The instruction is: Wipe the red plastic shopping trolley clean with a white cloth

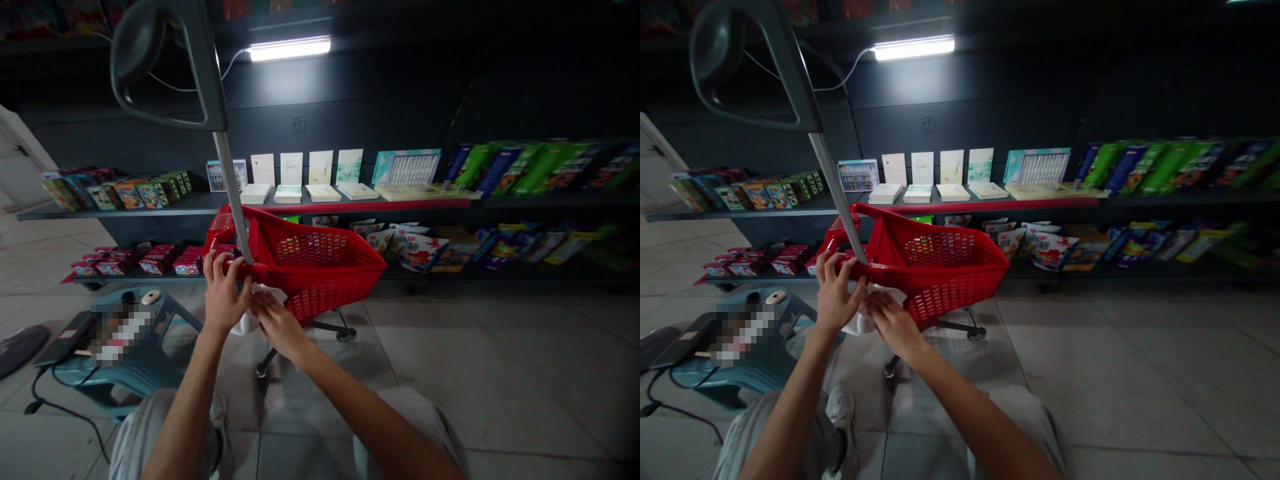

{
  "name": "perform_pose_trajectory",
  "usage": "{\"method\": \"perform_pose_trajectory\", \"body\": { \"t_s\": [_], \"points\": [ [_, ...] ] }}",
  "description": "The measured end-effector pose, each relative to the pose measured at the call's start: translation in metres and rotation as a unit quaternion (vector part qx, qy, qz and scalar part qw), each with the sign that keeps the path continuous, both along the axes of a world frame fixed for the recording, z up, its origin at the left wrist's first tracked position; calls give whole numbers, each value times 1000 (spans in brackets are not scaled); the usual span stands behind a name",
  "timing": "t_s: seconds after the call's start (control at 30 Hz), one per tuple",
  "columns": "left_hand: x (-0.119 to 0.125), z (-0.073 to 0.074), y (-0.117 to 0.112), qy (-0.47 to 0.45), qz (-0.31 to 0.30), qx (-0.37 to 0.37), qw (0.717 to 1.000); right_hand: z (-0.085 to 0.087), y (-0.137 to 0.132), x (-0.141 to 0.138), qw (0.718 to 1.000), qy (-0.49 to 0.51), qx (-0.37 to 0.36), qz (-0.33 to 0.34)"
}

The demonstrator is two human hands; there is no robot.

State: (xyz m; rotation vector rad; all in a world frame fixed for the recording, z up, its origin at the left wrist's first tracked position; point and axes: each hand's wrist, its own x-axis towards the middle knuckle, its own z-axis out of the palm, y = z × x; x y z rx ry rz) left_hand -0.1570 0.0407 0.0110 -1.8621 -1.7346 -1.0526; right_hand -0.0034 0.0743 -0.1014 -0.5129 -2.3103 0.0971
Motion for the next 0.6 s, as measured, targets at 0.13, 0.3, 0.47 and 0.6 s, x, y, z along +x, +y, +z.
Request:
{"method": "perform_pose_trajectory", "body": {
  "t_s": [0.13, 0.3, 0.47, 0.6],
  "points": [
    [-4, 0, 1, 9, 4, -5, 1000, -8, 4, 5, 1000, -25, 8, 17],
    [-7, 1, 1, 21, 13, -13, 1000, -4, 20, 43, 998, -52, 25, 3],
    [-7, 0, 2, 12, 8, -12, 1000, -7, 46, 105, 995, -57, 1, -83],
    [-6, 0, 2, 5, 2, -11, 1000, -8, 61, 155, 985, -53, -27, -162]
  ]
}}
